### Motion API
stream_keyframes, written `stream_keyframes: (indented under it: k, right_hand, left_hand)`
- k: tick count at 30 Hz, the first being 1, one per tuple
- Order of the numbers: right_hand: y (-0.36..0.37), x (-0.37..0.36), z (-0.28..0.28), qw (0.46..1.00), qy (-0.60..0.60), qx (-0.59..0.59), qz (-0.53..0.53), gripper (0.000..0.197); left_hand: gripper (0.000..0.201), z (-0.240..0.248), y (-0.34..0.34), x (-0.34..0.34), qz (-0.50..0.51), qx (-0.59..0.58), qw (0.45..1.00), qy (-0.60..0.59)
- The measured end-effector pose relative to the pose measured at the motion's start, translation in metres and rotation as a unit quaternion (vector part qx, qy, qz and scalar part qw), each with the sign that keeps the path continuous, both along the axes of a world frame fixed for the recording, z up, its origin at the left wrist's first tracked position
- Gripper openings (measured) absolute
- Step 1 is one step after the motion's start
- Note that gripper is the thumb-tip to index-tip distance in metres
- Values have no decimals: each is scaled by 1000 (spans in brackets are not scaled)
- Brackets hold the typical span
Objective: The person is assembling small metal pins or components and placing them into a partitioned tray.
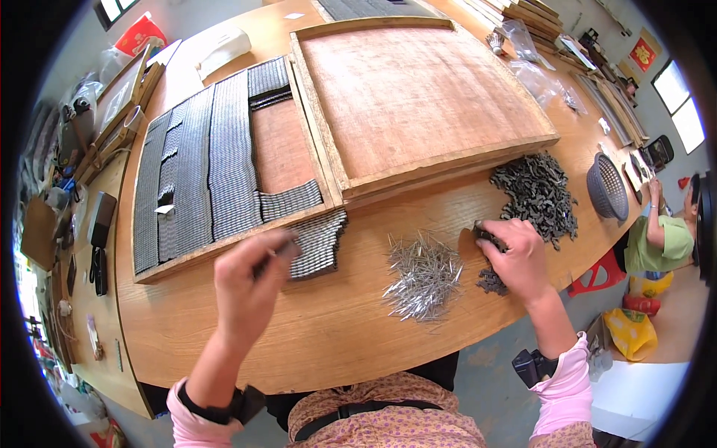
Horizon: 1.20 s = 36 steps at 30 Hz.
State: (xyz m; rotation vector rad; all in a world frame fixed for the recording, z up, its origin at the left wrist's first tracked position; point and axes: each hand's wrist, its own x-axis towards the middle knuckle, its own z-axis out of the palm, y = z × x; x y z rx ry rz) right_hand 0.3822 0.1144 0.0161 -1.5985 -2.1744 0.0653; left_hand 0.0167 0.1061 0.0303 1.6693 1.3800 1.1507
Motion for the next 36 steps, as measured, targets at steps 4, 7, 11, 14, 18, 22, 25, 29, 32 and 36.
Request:
stream_keyframes:
  k: [4,7,11,14,18,22,25,29,32,36]
  right_hand:
    - [9,-9,6,1000,27,-2,-1,28]
    - [16,-4,4,999,20,-42,-3,28]
    - [13,-12,6,974,184,-130,-31,25]
    - [-19,-62,20,907,354,-223,59,19]
    - [-57,-107,24,873,378,-223,212,22]
    - [-68,-115,18,894,319,-144,279,27]
    - [-73,-118,16,898,292,-134,299,29]
    - [-81,-121,9,895,323,-146,272,30]
    - [-70,-114,6,893,328,-205,231,29]
    - [-45,-110,2,984,42,-35,167,27]
  left_hand:
    - [15,-2,-50,7,10,-119,990,-80]
    - [15,-5,-74,8,2,-187,981,-56]
    - [12,-8,-84,21,-50,-160,985,-40]
    - [11,-9,-87,28,-57,-159,984,-48]
    - [13,-8,-88,41,-103,-153,981,-64]
    - [15,-9,-94,40,-112,-123,986,-23]
    - [15,-12,-99,39,-110,-66,991,48]
    - [14,-9,-100,36,-122,-9,986,116]
    - [13,-12,-100,29,-105,-50,992,50]
    - [12,-17,-102,16,-39,-82,995,38]
